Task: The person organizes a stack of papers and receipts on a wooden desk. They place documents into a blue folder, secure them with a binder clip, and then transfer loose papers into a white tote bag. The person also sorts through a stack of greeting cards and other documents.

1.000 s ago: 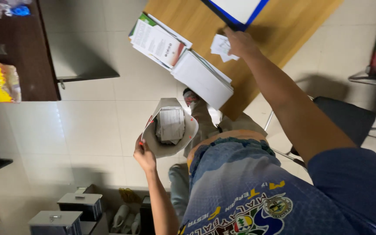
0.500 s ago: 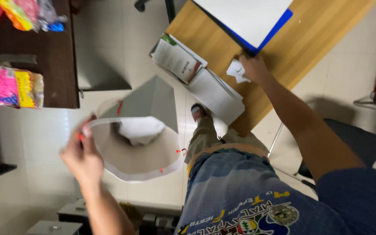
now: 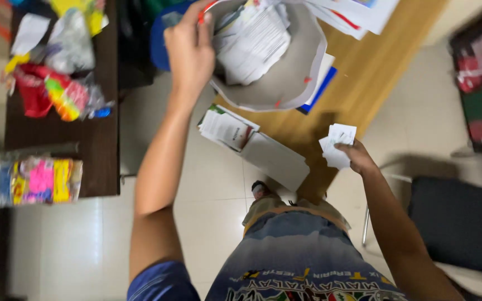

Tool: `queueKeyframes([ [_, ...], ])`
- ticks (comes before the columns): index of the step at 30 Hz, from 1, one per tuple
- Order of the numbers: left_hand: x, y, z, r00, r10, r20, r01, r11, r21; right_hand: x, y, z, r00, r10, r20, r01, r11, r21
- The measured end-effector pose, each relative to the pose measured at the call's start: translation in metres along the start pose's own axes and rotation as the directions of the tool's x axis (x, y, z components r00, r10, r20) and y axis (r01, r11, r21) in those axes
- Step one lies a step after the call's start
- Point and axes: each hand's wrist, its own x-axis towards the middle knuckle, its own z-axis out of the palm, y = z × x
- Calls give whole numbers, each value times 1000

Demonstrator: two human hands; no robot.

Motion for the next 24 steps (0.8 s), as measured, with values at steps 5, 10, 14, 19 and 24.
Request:
queueKeyframes([
  [5, 11, -20, 130, 988, 134, -73, -151, 935, -320, -49, 23, -46, 990, 69, -121, -2, 875, 484],
  [10, -1, -12, 230, 989, 36, 142, 25, 912, -409, -174, -135, -49, 834, -352, -425, 496, 816, 298],
  [14, -25, 23, 280, 947, 40, 320, 88, 922, -376, -236, -256, -32, 616, -775, -139, 622, 587, -519],
  [19, -42, 56, 308, 896, 142, 421, 21, 933, -358, -112, -282, -5, 871, -402, 283, 351, 105, -931],
  [24, -70, 70, 322, 844, 100, 526, 55, 961, -270, -1, -188, -10, 900, -258, 351, 331, -118, -936],
])
